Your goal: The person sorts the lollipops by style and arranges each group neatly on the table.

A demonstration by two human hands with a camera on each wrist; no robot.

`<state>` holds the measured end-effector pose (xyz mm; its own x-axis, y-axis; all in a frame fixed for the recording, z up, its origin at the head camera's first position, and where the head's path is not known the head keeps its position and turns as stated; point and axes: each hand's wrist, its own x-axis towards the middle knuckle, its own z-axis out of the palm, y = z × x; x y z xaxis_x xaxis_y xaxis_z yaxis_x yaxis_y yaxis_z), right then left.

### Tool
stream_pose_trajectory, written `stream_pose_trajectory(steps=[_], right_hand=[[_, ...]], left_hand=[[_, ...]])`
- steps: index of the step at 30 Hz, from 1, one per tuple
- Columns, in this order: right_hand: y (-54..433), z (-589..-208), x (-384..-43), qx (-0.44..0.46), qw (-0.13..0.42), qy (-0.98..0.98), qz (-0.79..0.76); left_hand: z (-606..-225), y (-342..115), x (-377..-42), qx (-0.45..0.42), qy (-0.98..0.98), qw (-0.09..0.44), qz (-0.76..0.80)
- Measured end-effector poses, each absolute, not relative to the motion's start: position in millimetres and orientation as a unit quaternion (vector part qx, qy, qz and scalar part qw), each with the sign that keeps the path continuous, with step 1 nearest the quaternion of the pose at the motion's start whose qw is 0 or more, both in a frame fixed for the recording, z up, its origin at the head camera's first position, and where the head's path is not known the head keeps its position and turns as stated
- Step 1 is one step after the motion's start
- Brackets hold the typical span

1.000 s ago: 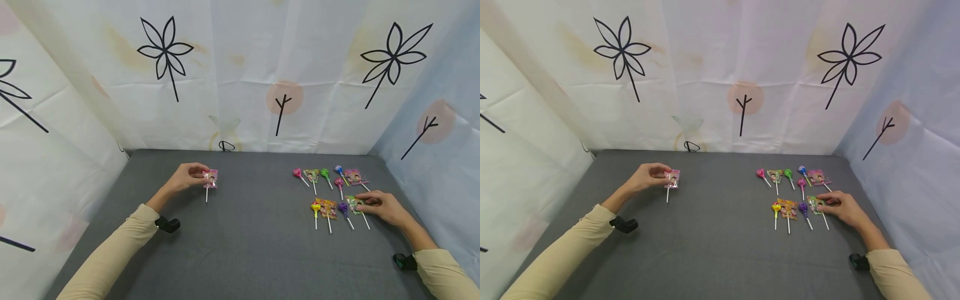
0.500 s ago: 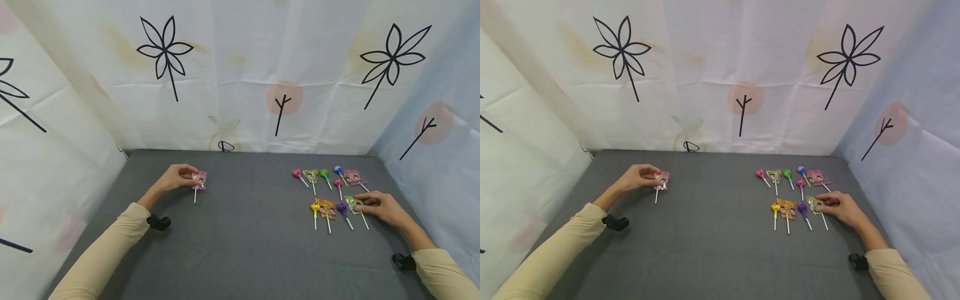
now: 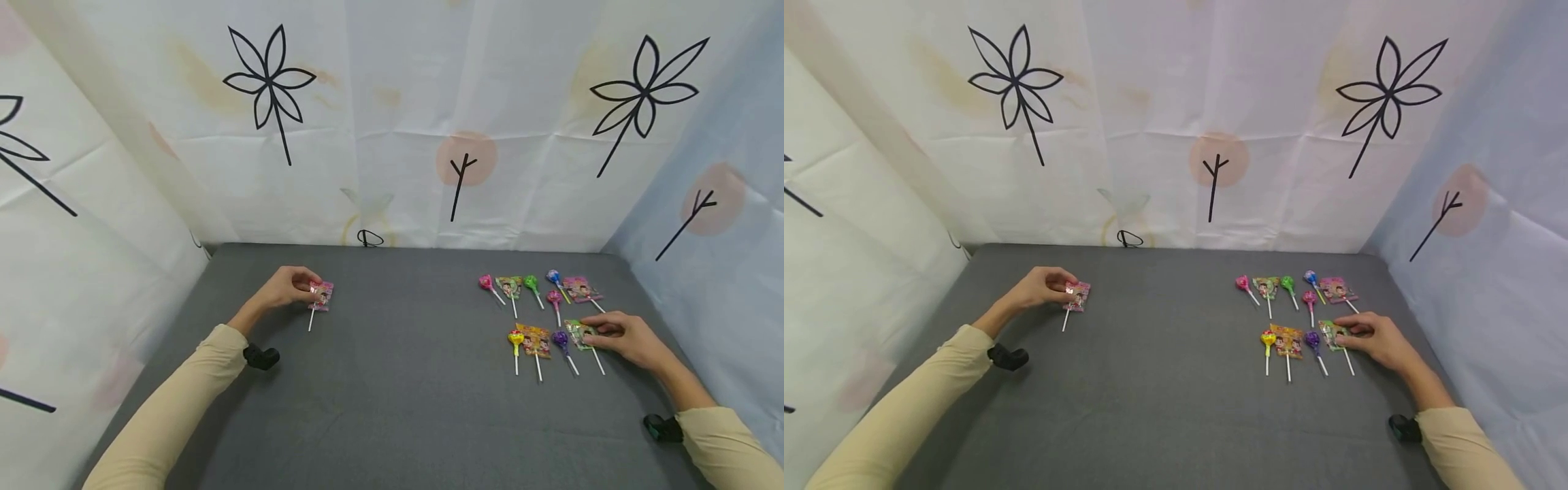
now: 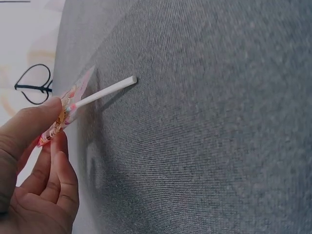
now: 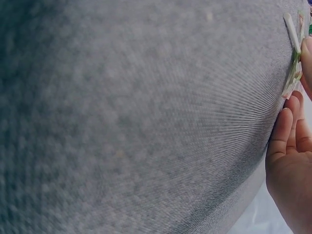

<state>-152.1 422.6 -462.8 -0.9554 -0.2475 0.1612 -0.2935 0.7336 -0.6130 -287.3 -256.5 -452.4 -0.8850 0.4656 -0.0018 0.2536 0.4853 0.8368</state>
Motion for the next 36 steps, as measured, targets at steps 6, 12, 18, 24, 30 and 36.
stream_pose_trajectory(steps=[6, 12, 18, 24, 30, 36], right_hand=[[422, -463, -152, 0.143, 0.034, -0.931, 0.334], [422, -464, -150, 0.143, 0.033, -0.93, 0.336], [422, -465, -150, 0.139, 0.032, -0.93, 0.34], [423, -465, -152, 0.14, 0.035, -0.93, 0.339], [422, -464, -154, 0.14, 0.026, -0.933, 0.33], [422, -462, -154, 0.131, 0.018, -0.933, 0.335]], left_hand=[[-454, -262, -288, 0.217, 0.868, 0.109, 0.432], [-458, -266, -291, 0.229, 0.876, 0.098, 0.413], [-460, -267, -294, 0.224, 0.891, 0.089, 0.386], [-461, -269, -294, 0.213, 0.902, 0.091, 0.364], [-459, -268, -288, 0.211, 0.913, 0.081, 0.34], [-459, -266, -287, 0.216, 0.914, 0.079, 0.333]])
